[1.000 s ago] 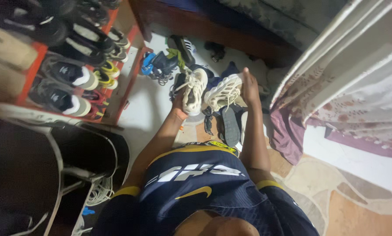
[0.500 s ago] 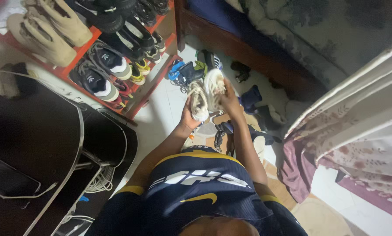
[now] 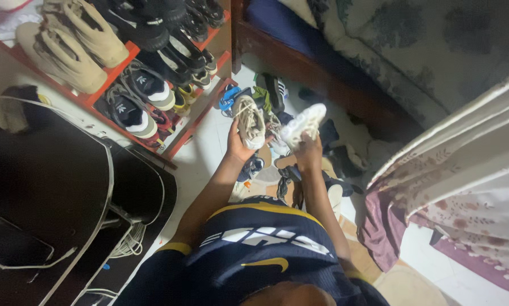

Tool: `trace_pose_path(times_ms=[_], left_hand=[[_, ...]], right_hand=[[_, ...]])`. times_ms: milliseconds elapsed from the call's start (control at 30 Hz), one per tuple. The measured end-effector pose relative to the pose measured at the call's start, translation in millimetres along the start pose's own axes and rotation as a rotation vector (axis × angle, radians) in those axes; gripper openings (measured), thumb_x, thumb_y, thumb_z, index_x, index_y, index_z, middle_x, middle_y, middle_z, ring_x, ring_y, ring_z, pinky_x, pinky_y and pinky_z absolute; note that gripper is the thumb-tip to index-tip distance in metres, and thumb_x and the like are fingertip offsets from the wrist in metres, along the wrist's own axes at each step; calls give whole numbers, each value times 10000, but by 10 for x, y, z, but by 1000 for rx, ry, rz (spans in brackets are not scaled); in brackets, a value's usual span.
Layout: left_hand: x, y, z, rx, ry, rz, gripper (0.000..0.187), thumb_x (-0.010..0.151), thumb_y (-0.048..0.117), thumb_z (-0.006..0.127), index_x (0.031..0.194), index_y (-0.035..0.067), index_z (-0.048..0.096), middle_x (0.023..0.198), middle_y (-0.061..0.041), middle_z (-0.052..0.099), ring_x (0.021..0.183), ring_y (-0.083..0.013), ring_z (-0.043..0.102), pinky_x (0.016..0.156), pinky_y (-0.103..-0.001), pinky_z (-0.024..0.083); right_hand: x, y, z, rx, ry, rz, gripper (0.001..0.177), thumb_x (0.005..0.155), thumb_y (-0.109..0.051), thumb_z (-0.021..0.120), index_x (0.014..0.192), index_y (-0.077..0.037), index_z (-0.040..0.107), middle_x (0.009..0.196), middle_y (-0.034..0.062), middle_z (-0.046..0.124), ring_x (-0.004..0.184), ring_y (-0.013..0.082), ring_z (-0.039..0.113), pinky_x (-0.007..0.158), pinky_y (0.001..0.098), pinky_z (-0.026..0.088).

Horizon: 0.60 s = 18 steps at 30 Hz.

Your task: The person sits on the floor and organizes a pile of shoes by picking them up one by one and placing them onto a red shoe rack. The person handles various types of footwear, including sneakers and sandals, moving them from the floor to the rack.

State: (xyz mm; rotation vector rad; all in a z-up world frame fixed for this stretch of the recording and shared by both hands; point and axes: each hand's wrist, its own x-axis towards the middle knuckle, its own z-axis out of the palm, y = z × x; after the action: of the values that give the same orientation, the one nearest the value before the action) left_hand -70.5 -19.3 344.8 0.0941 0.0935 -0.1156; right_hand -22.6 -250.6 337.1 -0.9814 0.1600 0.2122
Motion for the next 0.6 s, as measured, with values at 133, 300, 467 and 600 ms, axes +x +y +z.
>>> trace_pose_path(times_ms=[133, 300, 467, 600], left_hand=[[148, 301, -112, -83, -35, -37, 516, 940, 444, 583, 1383, 178, 573, 1348, -98, 627, 1266, -340, 563, 1040, -638, 444], [691, 733, -259, 3, -128, 7, 492, 866, 214, 608, 1352, 145, 596, 1337, -96, 638, 1233, -280, 571, 952, -526, 476], [1331, 1205, -68, 6, -109, 114, 430, 888, 161, 650, 1312, 114, 593, 1326, -121, 647, 1243, -288, 586, 961, -492, 481], [2130, 1679, 144, -107, -129, 298, 393, 944, 274, 717, 1285, 113, 605, 1278, -87, 666, 1157, -240, 608, 912, -456, 519]], right_hand=[[-205, -154, 39, 205, -13, 125, 394, 975, -138, 560, 1359, -64, 506, 1242, 138, 650, 1126, 326, 664, 960, 534, 554], [-383, -204, 27, 210, -78, 153, 404, 990, -115, 574, 1376, -18, 504, 1317, 178, 622, 1213, 365, 618, 1045, 548, 516], [-500, -243, -18, 171, -55, 108, 404, 992, -103, 566, 1384, -29, 502, 1348, 158, 613, 1236, 331, 612, 1059, 526, 513], [-628, -331, -142, 106, -30, 92, 388, 1009, -77, 560, 1387, -10, 502, 1331, 170, 615, 1211, 342, 615, 1035, 541, 509]])
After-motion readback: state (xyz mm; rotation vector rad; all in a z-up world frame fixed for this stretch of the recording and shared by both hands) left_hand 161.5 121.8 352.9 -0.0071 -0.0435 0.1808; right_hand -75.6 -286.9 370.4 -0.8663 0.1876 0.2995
